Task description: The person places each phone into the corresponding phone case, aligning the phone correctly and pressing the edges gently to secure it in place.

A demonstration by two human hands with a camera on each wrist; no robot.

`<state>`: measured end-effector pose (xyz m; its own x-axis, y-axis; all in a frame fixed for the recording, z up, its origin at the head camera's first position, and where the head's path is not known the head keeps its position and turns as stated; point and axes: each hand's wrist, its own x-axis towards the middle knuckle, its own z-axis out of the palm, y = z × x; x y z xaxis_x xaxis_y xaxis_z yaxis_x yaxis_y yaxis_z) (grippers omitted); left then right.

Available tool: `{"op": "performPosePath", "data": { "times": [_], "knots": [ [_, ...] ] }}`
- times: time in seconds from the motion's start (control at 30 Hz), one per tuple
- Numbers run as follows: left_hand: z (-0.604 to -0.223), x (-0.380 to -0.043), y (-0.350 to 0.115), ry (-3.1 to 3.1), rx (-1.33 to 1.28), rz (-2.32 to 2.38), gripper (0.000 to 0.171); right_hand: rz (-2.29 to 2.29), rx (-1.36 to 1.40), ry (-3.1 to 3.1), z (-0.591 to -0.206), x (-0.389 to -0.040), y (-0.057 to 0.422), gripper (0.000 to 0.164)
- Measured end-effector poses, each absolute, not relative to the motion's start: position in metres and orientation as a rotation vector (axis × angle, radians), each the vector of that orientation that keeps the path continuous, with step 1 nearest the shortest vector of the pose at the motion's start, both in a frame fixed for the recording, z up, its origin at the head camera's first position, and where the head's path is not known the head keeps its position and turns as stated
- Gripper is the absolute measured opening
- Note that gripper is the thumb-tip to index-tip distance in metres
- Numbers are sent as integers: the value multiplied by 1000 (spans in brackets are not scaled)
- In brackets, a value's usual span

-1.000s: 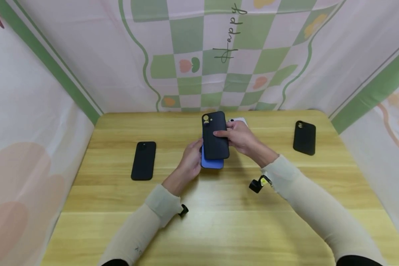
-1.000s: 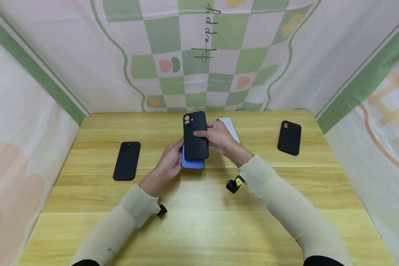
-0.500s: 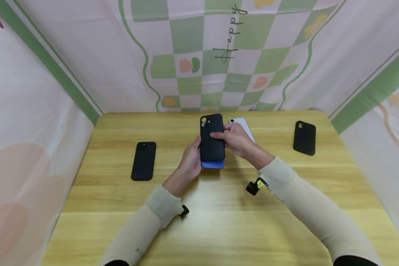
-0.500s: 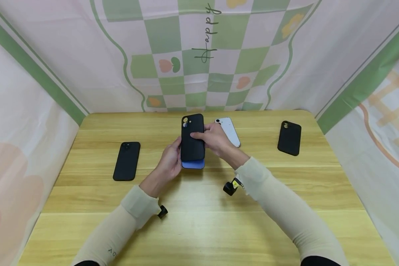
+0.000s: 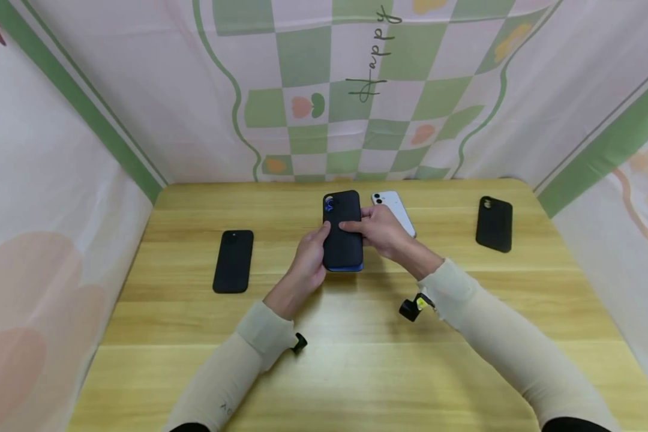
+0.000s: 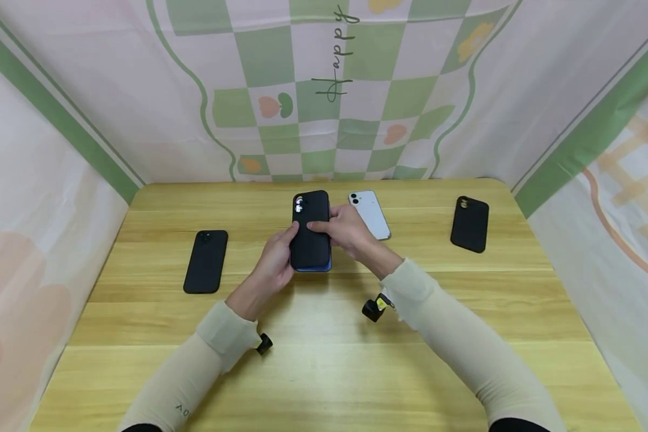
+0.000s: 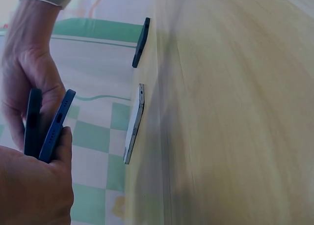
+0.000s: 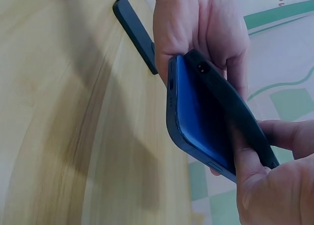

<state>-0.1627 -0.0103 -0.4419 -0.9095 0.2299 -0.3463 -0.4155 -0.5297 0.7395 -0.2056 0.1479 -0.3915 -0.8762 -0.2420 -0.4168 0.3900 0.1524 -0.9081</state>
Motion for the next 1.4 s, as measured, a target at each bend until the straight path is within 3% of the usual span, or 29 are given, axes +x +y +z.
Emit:
{"op": "performPosePath", "data": {
  "times": [0.57,0.87,1.27,1.4],
  "knots": [
    [-442,-163,-14,1379,-291,2386,50,-1694,105,2044,-392,-199,150,34],
    [-441,-162,-14,1406,-299,2403,47,-1633,67,2138,-390,-198,161,20],
    [-443,-164,-14,1432,-294,2418,44,-1491,-32,2420,-382,-203,177,27],
    [-443,-164,-15,1450,-279,2411,42,-1447,-72,2507,-382,-208,179,37]
  ]
}}
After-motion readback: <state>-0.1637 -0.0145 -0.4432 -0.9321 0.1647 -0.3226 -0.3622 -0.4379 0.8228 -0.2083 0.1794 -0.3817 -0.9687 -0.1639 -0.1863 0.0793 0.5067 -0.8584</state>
